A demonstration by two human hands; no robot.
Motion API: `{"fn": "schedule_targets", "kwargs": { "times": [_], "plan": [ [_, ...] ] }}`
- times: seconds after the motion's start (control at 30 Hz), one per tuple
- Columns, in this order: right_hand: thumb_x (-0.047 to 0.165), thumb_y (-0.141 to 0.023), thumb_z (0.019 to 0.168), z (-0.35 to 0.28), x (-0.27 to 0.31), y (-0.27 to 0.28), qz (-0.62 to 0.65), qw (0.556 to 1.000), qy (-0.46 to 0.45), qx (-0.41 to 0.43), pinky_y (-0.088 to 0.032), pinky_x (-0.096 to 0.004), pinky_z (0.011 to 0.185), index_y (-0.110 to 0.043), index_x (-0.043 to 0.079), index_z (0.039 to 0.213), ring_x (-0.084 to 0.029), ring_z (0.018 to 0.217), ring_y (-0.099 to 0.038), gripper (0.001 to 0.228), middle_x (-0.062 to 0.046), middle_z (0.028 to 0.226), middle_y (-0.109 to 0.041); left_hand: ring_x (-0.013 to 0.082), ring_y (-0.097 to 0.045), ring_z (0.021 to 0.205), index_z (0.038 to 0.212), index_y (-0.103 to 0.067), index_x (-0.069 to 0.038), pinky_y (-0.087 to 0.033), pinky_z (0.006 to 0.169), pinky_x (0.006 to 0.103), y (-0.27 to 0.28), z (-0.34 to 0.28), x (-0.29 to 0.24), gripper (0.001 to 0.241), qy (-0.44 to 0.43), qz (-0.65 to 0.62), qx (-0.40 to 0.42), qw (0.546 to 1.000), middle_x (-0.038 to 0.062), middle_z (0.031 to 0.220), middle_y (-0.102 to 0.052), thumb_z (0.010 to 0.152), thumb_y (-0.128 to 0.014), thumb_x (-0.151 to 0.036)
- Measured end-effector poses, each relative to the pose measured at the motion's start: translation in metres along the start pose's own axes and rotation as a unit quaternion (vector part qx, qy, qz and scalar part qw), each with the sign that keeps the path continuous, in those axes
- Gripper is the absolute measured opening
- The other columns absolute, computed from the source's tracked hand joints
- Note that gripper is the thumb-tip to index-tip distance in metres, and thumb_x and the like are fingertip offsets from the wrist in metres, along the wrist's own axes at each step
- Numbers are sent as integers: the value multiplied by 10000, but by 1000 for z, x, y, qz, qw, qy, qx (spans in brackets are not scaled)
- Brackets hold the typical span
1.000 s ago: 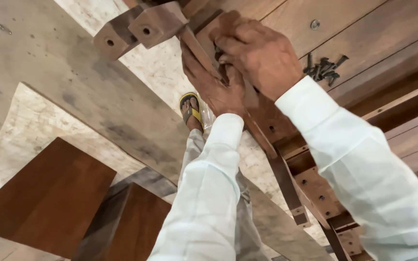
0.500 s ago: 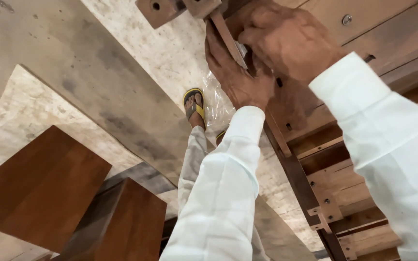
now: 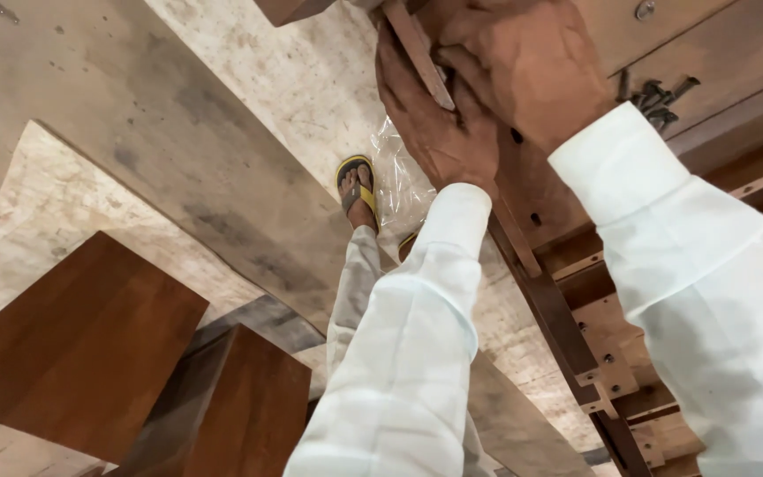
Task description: The person assembles wooden furniture frames, picking bolts and screws from a pile on an upturned wooden unit and threading them by hand into pre-drilled holes. They align wooden rails and blocks against the frame, hold parts steady with one hand, and tighten fasteners with the other, moving between several furniture units.
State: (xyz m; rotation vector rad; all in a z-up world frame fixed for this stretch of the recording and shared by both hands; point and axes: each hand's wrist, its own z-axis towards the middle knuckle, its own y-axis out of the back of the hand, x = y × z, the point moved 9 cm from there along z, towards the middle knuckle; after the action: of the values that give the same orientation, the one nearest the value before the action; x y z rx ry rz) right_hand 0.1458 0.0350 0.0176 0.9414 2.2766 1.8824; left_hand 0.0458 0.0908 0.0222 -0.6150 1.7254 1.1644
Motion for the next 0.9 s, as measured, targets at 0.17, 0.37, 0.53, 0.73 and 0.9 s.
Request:
{"fn": "schedule_targets", "kwargs": {
  "times": [0.17,0.37,0.53,0.73,0.9],
  "plan": [
    [281,-689,1058,4,26,26,-100,990,60,-75,-520,-363,807,-733,127,1120,-253,919,-683,172,-61,1012,-721,397,-359,1565,1644,-209,-49,-327,1314,415,0,-3,-4,624,12,-34,-4,999,246,1669,-335,1122,-514,-203],
    [204,-702,1020,11,21,33,43,998,4,-50,-519,-419,812,-746,111,1094,-305,857,-660,127,-124,937,-693,398,-286,1602,1686,-178,-17,-270,1368,416,-7,-6,6,670,36,-5,6,999,269,1698,-267,1149,-478,-281],
    [151,-712,970,2,23,52,108,981,35,-157,-535,-434,820,-736,56,1098,-340,894,-679,161,-147,980,-723,394,-313,1614,1653,-206,-6,-277,1368,409,-5,-6,2,630,28,1,6,1000,256,1715,-296,1140,-486,-243],
    [159,-793,995,7,15,41,189,974,-29,-120,-571,-405,765,-764,49,1140,-327,849,-710,184,-157,997,-743,394,-321,1612,1656,-215,-5,-285,1345,393,1,-8,-3,622,24,-16,-7,1000,246,1712,-304,1111,-487,-130],
    [83,-782,1012,4,32,64,263,951,-15,-161,-589,-367,755,-720,-35,1116,-311,872,-728,169,-188,1056,-744,413,-328,1629,1678,-210,5,-304,1342,408,6,-2,-8,669,51,-44,8,998,257,1680,-305,1089,-502,-116]
  ]
}}
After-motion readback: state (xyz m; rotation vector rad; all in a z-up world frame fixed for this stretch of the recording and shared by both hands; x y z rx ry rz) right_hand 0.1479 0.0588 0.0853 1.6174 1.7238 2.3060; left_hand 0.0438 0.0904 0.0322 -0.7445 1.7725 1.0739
